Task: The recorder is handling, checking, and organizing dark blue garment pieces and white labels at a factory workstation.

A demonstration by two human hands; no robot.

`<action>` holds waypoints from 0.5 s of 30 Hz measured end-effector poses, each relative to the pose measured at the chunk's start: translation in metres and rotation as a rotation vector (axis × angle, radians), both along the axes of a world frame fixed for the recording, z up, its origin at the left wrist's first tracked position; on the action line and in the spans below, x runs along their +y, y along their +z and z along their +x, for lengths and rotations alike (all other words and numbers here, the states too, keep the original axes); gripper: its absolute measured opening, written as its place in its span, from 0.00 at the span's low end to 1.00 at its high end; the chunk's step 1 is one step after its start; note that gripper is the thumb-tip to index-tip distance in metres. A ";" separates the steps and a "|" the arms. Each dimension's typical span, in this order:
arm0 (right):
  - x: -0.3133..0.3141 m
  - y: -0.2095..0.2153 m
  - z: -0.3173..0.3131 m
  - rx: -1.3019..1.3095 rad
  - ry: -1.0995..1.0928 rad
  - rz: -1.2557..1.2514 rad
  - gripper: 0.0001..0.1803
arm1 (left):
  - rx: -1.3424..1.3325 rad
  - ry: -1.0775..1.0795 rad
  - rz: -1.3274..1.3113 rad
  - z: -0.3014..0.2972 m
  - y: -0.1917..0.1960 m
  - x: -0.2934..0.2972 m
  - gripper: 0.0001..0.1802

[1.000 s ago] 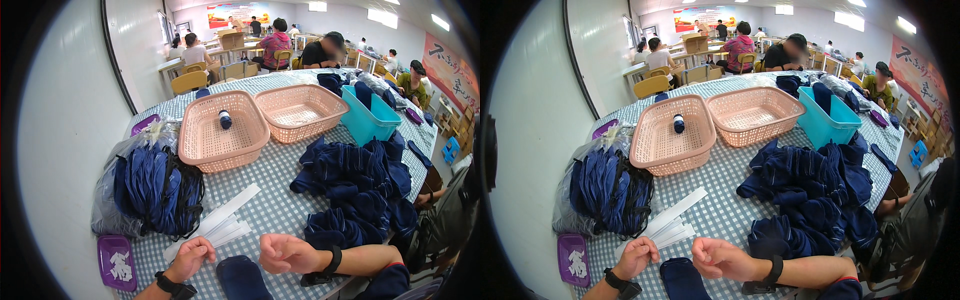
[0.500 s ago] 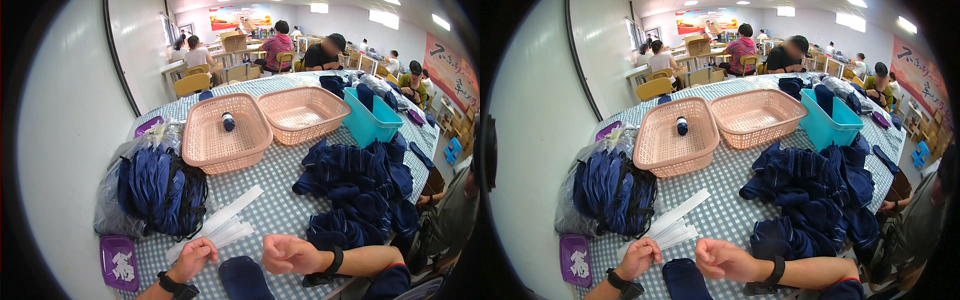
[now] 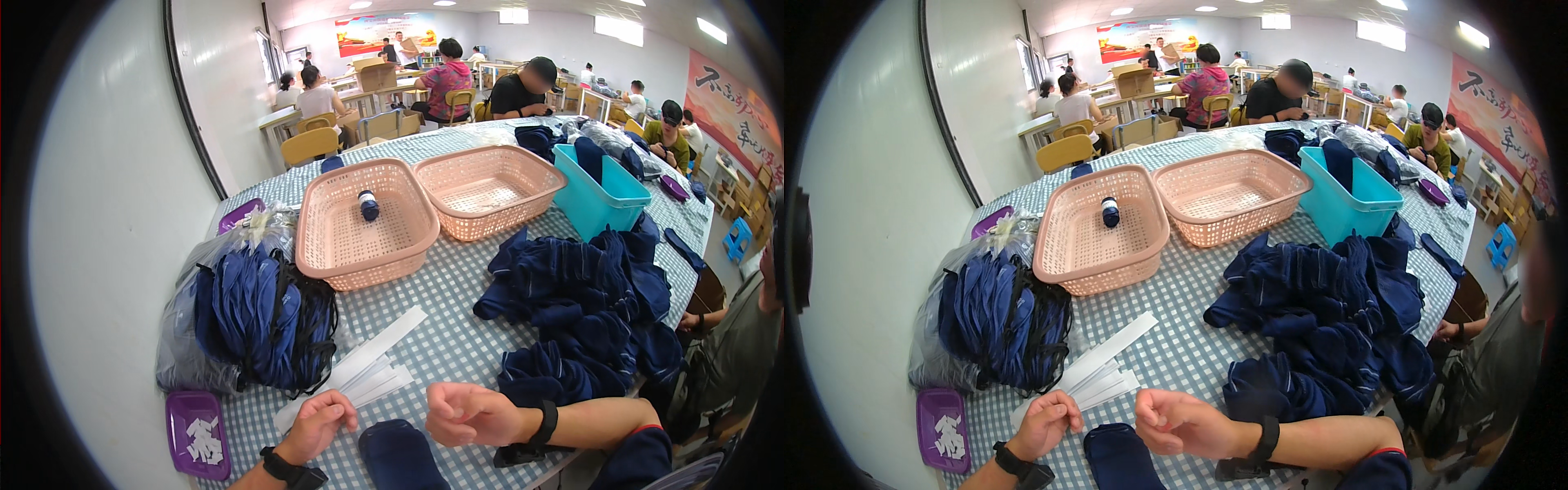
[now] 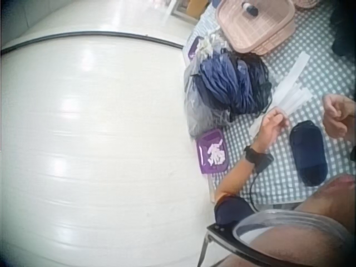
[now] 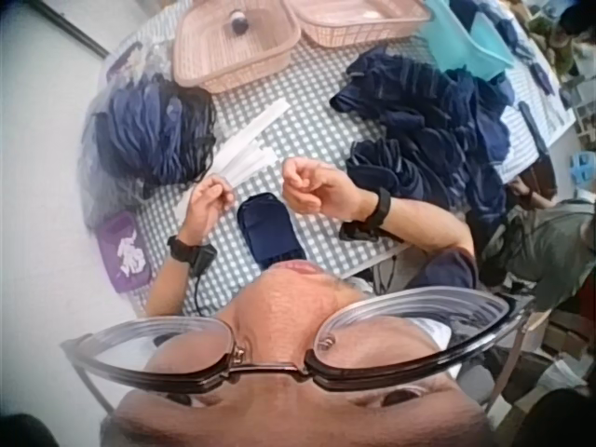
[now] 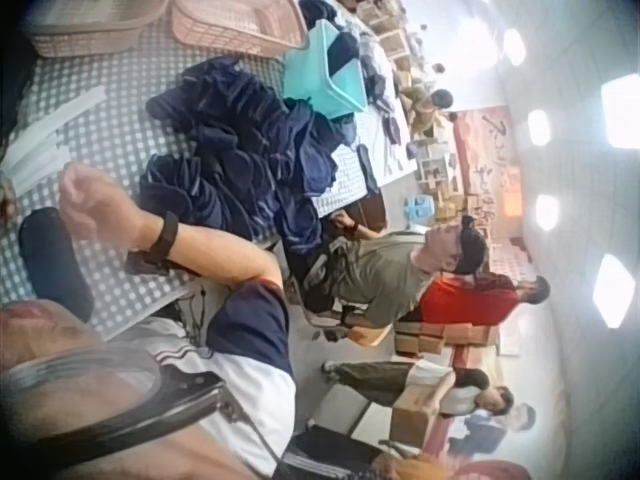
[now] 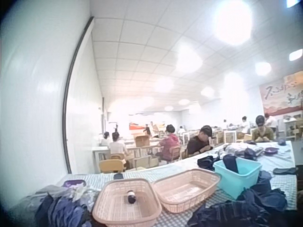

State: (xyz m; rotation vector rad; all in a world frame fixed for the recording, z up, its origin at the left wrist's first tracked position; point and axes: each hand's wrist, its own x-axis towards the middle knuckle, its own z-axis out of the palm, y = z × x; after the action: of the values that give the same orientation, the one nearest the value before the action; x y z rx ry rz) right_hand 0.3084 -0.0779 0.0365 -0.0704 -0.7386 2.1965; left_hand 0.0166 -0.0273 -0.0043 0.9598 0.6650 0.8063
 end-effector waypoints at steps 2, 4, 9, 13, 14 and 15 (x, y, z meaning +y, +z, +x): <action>-0.004 0.005 0.010 0.036 -0.043 0.006 0.09 | -0.007 -0.020 0.015 0.014 0.001 0.009 0.09; 0.008 0.006 -0.004 0.190 0.012 -0.076 0.13 | 0.049 0.083 -0.014 -0.006 0.003 -0.008 0.10; 0.026 0.018 0.017 0.375 0.030 0.020 0.27 | 0.035 0.076 0.040 0.000 0.003 -0.007 0.10; 0.026 0.017 0.025 0.410 0.020 0.093 0.27 | -0.002 0.077 0.067 0.010 0.003 -0.005 0.11; 0.026 0.016 0.025 0.419 0.027 0.101 0.27 | -0.002 0.076 0.074 0.012 0.004 -0.005 0.11; 0.026 0.016 0.025 0.411 0.028 0.105 0.27 | 0.000 0.076 0.080 0.013 0.005 -0.006 0.11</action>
State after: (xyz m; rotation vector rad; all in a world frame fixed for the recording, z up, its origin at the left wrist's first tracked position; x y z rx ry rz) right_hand 0.3336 -0.0519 0.0521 0.4338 -0.6191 2.0984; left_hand 0.0296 -0.0330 0.0009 1.0122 0.6763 0.9055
